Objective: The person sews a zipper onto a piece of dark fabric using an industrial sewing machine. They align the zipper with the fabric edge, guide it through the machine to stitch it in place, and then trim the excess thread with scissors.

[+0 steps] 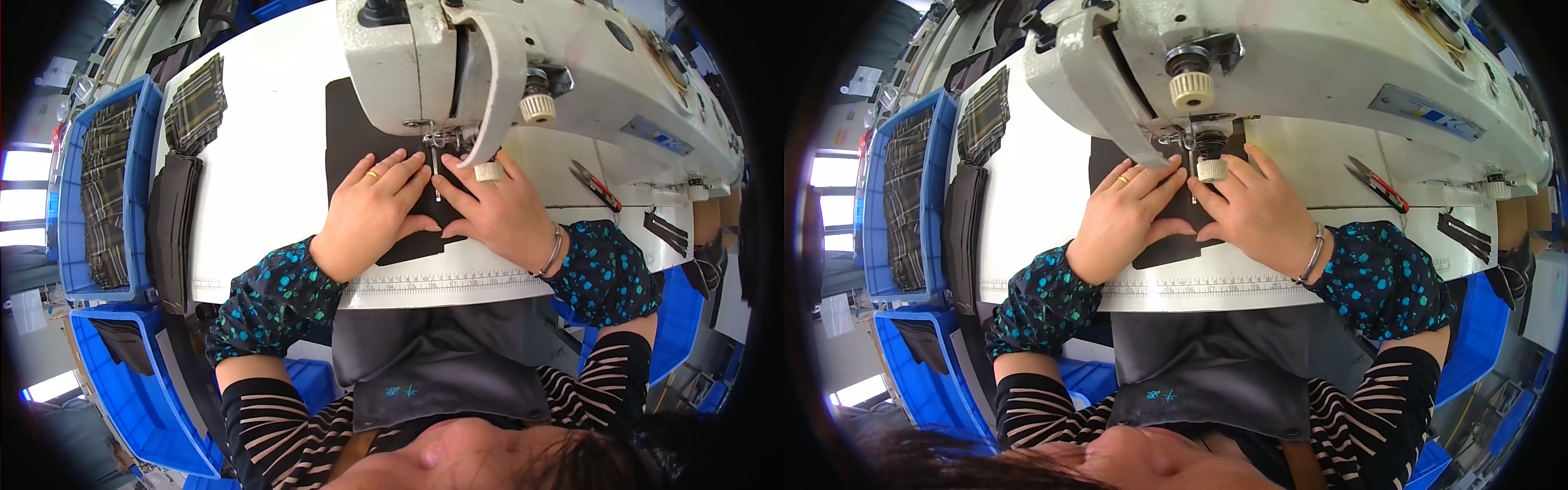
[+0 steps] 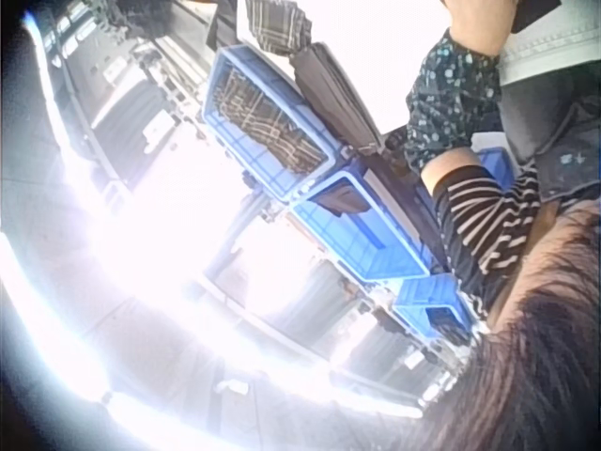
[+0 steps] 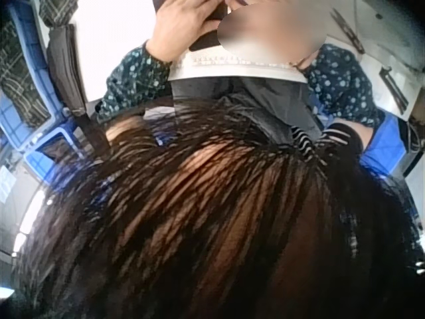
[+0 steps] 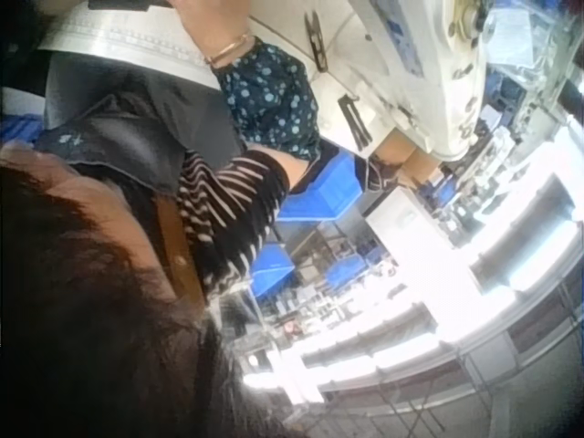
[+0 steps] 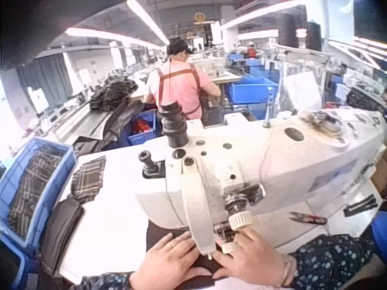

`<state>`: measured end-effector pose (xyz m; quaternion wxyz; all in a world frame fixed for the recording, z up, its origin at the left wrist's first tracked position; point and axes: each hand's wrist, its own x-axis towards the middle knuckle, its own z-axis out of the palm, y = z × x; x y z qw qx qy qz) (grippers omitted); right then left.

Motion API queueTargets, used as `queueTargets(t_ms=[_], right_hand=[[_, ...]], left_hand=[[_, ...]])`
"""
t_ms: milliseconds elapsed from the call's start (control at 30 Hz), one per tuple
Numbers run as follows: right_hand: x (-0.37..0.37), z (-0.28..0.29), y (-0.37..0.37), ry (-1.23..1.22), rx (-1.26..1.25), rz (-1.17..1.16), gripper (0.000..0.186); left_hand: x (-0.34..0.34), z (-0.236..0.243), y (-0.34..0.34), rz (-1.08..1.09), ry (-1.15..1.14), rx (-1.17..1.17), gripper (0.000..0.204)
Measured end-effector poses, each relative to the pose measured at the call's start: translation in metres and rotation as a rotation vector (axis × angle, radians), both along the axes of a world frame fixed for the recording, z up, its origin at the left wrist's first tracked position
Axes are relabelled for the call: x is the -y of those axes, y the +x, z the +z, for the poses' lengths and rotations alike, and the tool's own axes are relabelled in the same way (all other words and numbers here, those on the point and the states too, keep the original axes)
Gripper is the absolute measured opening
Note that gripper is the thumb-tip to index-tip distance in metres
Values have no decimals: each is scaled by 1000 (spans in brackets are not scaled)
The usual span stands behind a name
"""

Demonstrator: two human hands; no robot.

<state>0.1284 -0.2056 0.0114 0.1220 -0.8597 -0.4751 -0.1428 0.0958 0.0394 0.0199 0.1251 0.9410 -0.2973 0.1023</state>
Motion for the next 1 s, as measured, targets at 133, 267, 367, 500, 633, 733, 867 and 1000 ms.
queueTargets(t_ms=[133, 267, 367, 500, 633, 733, 867, 1000], right_hand=[[1, 1, 7, 9, -24, -20, 68], [2, 1, 8, 17, -44, -23, 67], [4, 3, 10, 71, -17, 3, 55], [11, 10, 18, 136, 0, -17, 26], [14, 14, 24, 121, 121, -40, 20], [14, 14, 23, 121, 126, -39, 21], [18, 25, 12, 124, 87, 41, 21], [12, 12, 6, 112, 121, 106, 9]], left_hand=[[-2, -3, 10, 11, -31, 27, 67], [-4, -5, 13, 17, -20, 5, 68], [-9, -1, 10, -23, -19, -42, 68], [-1, 18, -9, -99, -65, -107, 55], [7, 13, -22, -66, 102, -16, 50], [6, 3, -15, -62, 10, 34, 46], [5, 7, -1, 21, -324, -77, 23], [7, 8, 0, 200, -580, -318, 18]])
